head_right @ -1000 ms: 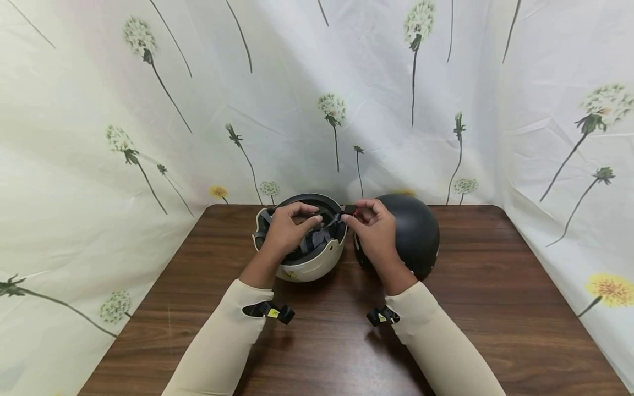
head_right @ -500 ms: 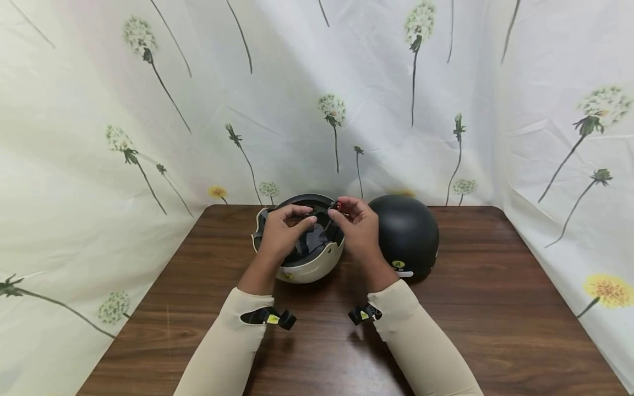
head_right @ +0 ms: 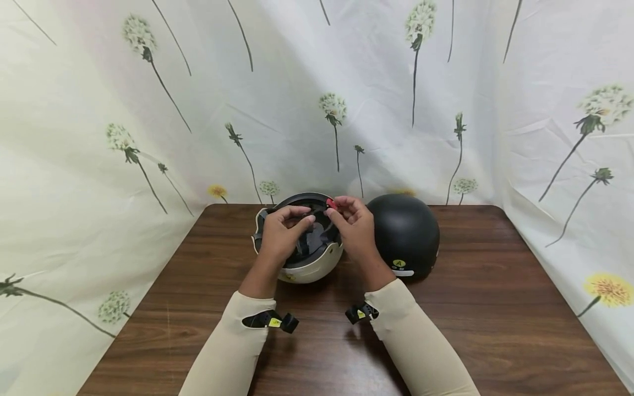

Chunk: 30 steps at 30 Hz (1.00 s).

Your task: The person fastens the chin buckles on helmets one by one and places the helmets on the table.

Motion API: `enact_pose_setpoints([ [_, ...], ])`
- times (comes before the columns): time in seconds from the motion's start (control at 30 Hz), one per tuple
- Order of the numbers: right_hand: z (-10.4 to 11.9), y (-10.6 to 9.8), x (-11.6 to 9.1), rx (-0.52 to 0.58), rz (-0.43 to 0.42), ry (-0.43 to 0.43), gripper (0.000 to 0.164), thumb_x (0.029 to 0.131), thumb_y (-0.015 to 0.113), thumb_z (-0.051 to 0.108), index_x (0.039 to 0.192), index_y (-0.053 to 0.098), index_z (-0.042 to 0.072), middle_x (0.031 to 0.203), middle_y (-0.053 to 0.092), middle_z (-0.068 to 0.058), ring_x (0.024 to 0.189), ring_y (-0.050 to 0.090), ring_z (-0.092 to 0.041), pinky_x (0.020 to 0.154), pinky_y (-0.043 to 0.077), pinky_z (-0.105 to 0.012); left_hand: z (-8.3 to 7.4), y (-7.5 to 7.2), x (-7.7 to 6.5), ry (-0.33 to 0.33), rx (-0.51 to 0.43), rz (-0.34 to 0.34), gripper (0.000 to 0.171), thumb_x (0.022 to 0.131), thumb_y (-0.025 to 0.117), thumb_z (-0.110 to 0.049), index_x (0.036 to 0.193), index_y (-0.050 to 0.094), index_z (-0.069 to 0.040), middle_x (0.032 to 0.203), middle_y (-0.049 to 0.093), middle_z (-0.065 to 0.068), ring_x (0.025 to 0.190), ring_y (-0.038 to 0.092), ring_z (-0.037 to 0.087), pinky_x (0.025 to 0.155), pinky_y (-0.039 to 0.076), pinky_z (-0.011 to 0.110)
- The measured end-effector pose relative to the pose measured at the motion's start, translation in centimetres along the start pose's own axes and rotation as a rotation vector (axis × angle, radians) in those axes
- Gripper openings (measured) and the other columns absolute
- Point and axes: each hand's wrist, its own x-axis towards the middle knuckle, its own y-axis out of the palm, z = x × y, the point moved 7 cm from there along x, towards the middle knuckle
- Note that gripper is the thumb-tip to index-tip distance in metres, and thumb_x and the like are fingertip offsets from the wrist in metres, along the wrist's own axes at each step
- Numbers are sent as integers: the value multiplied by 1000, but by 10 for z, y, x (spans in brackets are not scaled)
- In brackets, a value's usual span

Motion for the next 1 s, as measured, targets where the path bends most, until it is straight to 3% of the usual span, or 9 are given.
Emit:
enact_pose_setpoints([
  [0.13,0,-2,-3,-26,-6,26,27,102,71,-4,128,67,-12,119,71,-6,104,71,-9,92,59,-19,0,0,0,-8,-9,-16,22,97,81,-5,117,78,4,104,80,25,83,80,15,78,60,20],
  [0.4,-5,-2,-3,-46,1,39,39,102,71,-5,140,64,-10,132,69,-14,111,69,-7,94,57,-16,1,-3,-1,-39,37,-58,21,95,85,-9,114,82,-1,111,81,20,91,82,23,79,60,22],
  [0.53,-7,-5,-1,-17,-44,47,27,101,73,-5,127,67,-6,126,72,-10,115,72,-11,96,59,-19,1,-4,-1,-28,53,-62,24,95,85,-9,116,82,0,113,81,20,94,82,28,79,61,23],
  [0.67,-8,-5,-1,-10,-47,32,16,101,74,-4,115,69,-10,122,72,-7,112,73,-12,94,60,-20,1,-4,-1,-31,55,-59,26,94,86,-8,117,82,1,115,81,20,95,81,28,78,61,22],
  [0.87,-6,-5,-2,-28,-49,14,23,101,74,-2,121,71,-13,121,73,-6,107,72,-11,93,60,-20,1,-3,-1,-27,50,-62,23,93,86,-8,114,83,-1,116,80,19,93,81,25,79,62,23],
  [1.0,-4,-6,-3,-53,-55,-1,24,101,75,-1,122,74,-11,124,73,-14,105,72,-11,91,60,-19,0,-1,-1,-15,41,-58,23,92,87,-6,113,83,0,116,80,20,95,81,27,79,61,21],
])
